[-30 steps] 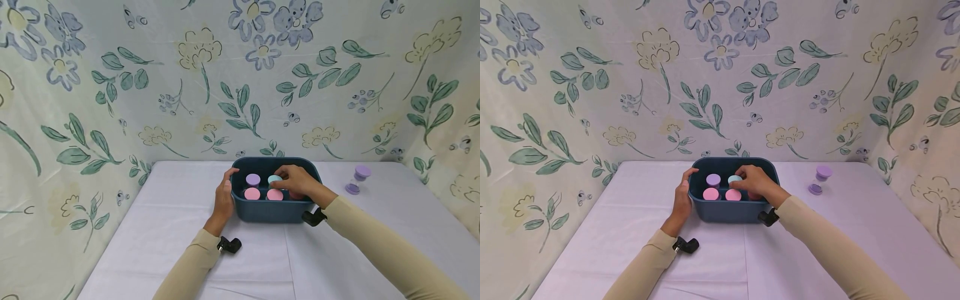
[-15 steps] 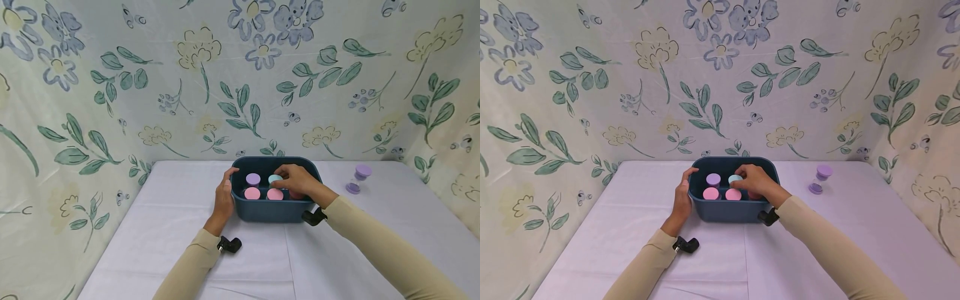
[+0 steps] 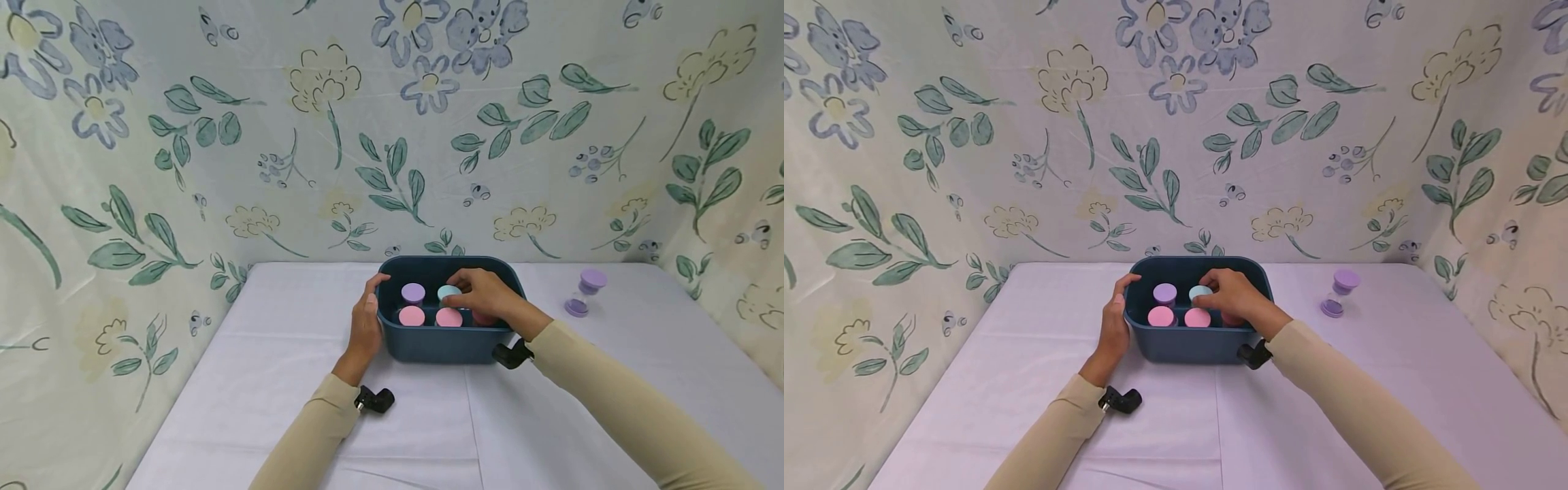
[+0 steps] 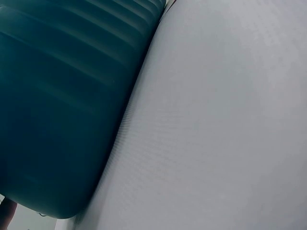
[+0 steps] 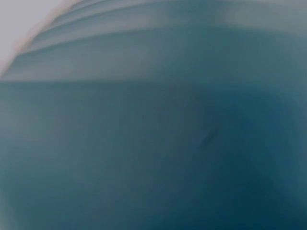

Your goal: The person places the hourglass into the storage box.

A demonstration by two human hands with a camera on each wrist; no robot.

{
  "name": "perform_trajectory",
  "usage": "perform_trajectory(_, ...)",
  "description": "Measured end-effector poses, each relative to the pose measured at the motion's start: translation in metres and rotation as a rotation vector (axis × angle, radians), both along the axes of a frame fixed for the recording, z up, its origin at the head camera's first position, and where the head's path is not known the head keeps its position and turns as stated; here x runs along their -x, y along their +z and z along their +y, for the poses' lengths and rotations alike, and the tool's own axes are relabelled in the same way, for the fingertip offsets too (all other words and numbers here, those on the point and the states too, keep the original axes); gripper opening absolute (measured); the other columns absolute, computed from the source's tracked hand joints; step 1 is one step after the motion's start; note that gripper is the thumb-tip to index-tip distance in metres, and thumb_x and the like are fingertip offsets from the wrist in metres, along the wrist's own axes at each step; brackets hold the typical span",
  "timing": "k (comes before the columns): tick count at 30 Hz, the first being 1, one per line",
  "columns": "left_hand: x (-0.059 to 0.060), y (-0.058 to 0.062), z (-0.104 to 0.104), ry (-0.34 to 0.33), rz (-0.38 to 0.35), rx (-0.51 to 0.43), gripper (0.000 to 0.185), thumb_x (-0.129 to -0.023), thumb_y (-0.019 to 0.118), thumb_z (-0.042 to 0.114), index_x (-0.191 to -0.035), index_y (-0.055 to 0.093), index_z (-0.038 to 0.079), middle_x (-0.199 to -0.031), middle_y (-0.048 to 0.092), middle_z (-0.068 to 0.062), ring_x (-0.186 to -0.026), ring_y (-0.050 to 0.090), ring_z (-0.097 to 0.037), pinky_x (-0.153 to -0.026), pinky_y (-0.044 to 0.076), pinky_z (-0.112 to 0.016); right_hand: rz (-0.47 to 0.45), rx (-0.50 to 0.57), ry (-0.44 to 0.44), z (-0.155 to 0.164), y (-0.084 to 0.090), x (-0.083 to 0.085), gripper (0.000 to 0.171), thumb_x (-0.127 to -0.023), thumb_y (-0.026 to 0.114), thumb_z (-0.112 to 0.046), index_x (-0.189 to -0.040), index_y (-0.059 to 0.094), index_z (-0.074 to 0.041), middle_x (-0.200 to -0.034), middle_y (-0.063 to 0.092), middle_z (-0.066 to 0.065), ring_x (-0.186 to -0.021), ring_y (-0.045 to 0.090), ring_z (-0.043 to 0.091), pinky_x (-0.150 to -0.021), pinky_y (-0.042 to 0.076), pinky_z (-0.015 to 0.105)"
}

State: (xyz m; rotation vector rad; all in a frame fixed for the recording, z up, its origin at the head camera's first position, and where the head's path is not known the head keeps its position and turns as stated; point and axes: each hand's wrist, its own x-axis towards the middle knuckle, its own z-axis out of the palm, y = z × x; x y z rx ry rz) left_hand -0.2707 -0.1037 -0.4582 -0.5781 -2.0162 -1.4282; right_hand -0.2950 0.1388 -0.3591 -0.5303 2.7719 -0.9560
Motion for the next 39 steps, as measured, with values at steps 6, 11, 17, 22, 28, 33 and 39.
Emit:
perform_trajectory(6,-0.001,0.001,0.001,0.005,-0.003,0.003,0.049,-0.102,0.016,0.029,-0.136,0.047,0.011,-0.142,0.049,-0.005,-0.136,0.04,-0.018,-0.113,0.029,-0.04,-0.005,-0.001,-0.005,0.0,0.0,-0.001,0.05,-0.085,0.071,-0.034,-0.12,0.06,-0.001,-0.114,0.064,0.015,-0.106,0.06,0.03,-0.094,0.048,0.049)
perform_trajectory(11,0.0,0.0,0.0,0.005,-0.004,0.005,0.05,-0.102,0.016,0.029,-0.136,0.046,0.01,-0.143,0.049,-0.005,-0.136,0.039,-0.018,-0.113,0.029,-0.041,0.011,-0.005,-0.005,0.0,0.0,-0.002,0.052,-0.085,0.071,-0.036,-0.122,0.059,-0.001,-0.117,0.064,0.016,-0.108,0.059,0.031,-0.094,0.048,0.048)
perform_trajectory(17,0.001,-0.001,-0.001,0.006,-0.007,0.004,0.051,-0.102,0.015,0.032,-0.136,0.046,0.01,-0.143,0.049,-0.006,-0.136,0.039,-0.018,-0.113,0.029,-0.041,0.04,0.019,-0.02,0.0,0.002,-0.002,0.052,-0.085,0.071,-0.035,-0.123,0.059,-0.001,-0.117,0.064,0.016,-0.109,0.06,0.031,-0.094,0.048,0.047)
perform_trajectory(22,0.001,-0.002,-0.001,0.001,-0.002,-0.004,0.05,-0.102,0.016,0.03,-0.136,0.047,0.011,-0.143,0.049,-0.005,-0.136,0.04,-0.018,-0.113,0.029,-0.039,0.085,0.045,-0.05,0.004,0.005,-0.002,0.051,-0.086,0.07,-0.035,-0.124,0.059,-0.002,-0.117,0.065,0.014,-0.108,0.062,0.029,-0.092,0.051,0.045)
perform_trajectory(28,0.001,-0.002,0.0,-0.005,-0.005,-0.005,0.048,-0.102,0.016,0.027,-0.136,0.047,0.011,-0.142,0.049,-0.005,-0.136,0.04,-0.017,-0.113,0.029,-0.038,0.1,0.087,-0.072,0.012,0.01,-0.004,0.05,-0.087,0.069,-0.033,-0.125,0.059,-0.002,-0.119,0.065,0.014,-0.109,0.062,0.031,-0.093,0.05,0.046)
perform_trajectory(33,0.001,-0.002,0.0,0.001,-0.01,0.001,0.05,-0.102,0.015,0.031,-0.136,0.046,0.011,-0.142,0.049,-0.005,-0.136,0.04,-0.017,-0.113,0.029,-0.04,0.104,0.109,-0.078,0.021,0.015,-0.008,0.05,-0.089,0.067,-0.034,-0.127,0.058,-0.003,-0.12,0.064,0.015,-0.11,0.061,0.032,-0.093,0.05,0.047)
perform_trajectory(39,0.001,-0.001,0.0,-0.002,-0.01,0.005,0.051,-0.102,0.015,0.032,-0.137,0.046,0.011,-0.143,0.049,-0.005,-0.136,0.04,-0.018,-0.112,0.03,-0.041,0.127,0.141,-0.068,0.034,0.021,-0.011,0.052,-0.09,0.066,-0.038,-0.127,0.058,-0.003,-0.12,0.064,0.015,-0.111,0.061,0.032,-0.094,0.049,0.049)
